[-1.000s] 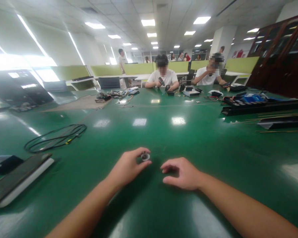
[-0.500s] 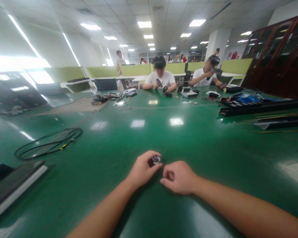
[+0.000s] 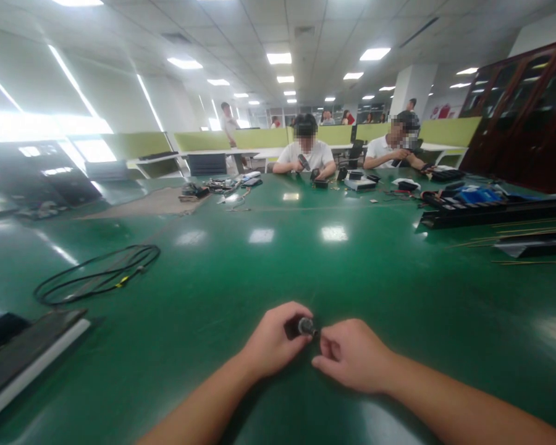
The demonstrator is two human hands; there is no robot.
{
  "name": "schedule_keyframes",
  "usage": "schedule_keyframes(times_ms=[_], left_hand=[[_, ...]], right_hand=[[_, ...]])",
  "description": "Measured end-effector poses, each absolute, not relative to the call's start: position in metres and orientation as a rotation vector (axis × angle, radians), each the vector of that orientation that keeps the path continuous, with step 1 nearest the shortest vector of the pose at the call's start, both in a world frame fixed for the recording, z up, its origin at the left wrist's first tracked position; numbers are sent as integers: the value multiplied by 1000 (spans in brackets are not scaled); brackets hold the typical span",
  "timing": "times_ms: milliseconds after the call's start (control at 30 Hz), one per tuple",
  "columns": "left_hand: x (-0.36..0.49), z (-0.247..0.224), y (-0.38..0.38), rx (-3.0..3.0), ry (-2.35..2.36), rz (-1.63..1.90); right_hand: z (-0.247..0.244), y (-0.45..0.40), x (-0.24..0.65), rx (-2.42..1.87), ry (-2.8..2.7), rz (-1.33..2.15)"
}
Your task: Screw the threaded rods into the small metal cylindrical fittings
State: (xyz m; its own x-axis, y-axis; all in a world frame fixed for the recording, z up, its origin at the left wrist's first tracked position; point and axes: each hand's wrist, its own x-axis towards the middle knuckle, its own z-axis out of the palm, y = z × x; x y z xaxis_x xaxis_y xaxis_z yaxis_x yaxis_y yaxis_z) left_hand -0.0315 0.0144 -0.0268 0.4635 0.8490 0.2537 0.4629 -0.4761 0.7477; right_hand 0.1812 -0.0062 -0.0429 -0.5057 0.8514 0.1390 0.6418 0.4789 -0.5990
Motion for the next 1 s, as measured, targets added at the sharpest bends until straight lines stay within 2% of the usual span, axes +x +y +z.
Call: schedule_keyframes(times_ms=[400, 600, 1000], left_hand=[[-27, -29, 10, 2181, 1003, 833], [-27, -29, 11, 2233, 1004, 759], [-29, -29, 13, 2231, 929, 813]], right_hand=[[-43, -9, 185, -1300, -2167, 881], [-39, -8, 185, -1308, -2192, 814], [-43, -1, 187, -1242, -2031, 966]])
